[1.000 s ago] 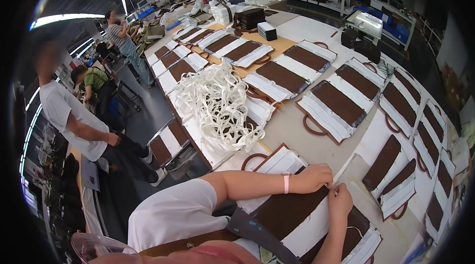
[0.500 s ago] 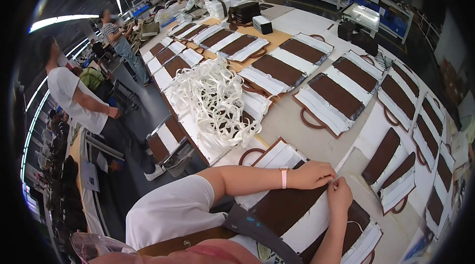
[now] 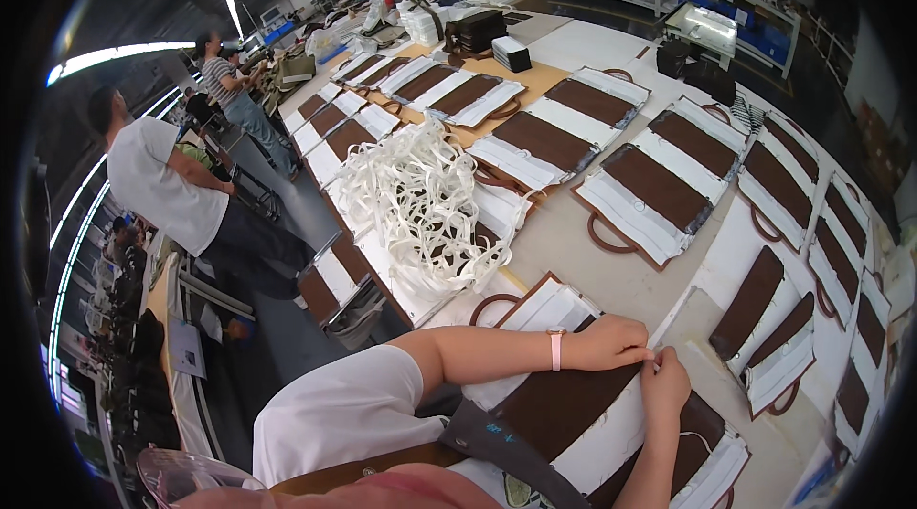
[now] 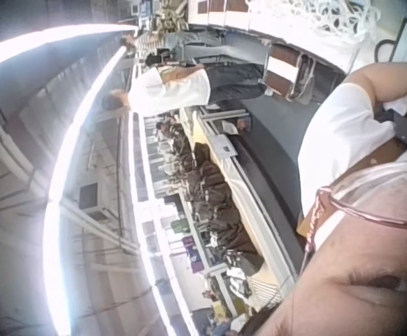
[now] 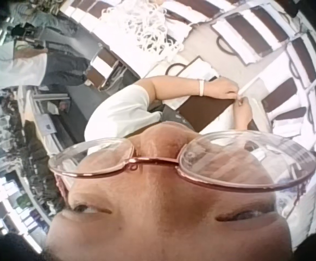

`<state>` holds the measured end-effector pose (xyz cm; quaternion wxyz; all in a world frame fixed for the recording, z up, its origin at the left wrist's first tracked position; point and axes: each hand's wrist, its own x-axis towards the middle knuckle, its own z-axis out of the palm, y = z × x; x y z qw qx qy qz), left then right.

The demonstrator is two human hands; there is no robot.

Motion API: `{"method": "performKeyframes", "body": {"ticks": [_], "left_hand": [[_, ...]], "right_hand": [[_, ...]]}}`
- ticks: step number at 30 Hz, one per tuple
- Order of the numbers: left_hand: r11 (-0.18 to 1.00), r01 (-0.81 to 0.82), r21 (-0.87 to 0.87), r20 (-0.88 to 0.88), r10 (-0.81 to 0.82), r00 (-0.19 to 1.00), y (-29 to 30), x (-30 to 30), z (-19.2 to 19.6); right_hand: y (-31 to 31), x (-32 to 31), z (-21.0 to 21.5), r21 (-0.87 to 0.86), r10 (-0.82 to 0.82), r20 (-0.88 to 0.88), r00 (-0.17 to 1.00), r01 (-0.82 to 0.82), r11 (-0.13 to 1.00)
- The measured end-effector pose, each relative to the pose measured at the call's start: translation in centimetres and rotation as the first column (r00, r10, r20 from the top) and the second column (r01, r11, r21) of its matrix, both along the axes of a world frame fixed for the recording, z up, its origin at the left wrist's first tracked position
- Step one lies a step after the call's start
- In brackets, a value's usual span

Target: The person assembles tote bags by hand in a factory setting. They measure and cut white elastic straps, then attach them to the top edges of brown and white fabric bags using a stapler. The process involves repeated measuring, cutting, and stapling actions on multiple bag units.

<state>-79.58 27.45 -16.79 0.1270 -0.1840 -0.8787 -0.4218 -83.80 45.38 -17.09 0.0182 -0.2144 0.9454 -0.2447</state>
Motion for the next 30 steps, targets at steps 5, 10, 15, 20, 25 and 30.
{"method": "performKeyframes", "body": {"ticks": [5,10,15,20,25,30], "left_hand": [[0.974,-0.098,0.204,0.002,0.1,0.995,0.5,0.1,0.3],[0.991,-0.037,0.132,-0.13,0.054,0.99,0.0,-0.4,-1.1],[0.989,-0.087,0.119,-0.227,0.112,0.967,0.3,-0.5,-0.9],[0.991,-0.088,0.103,-0.141,0.102,0.985,0.2,-0.3,-0.8],[0.994,-0.047,0.103,-0.162,0.064,0.985,0.3,-0.2,-0.8],[0.996,-0.048,0.069,-0.176,0.06,0.983,0.5,-0.4,-0.5]], "right_hand": [[0.0,0.1,-0.2,0.008,0.014,-0.006,1.0,-0.013,1.0],[-0.4,0.3,0.6,0.036,-0.016,0.039,0.999,0.015,0.999],[-0.3,0.4,0.4,-0.025,0.003,0.021,1.0,-0.002,1.0],[-0.3,0.4,0.4,0.003,0.008,0.014,1.0,-0.008,1.0],[-0.2,0.5,0.2,0.008,-0.002,-0.003,1.0,0.002,1.0],[-0.1,0.4,0.2,0.007,0.007,-0.018,1.0,-0.007,1.0]]}}
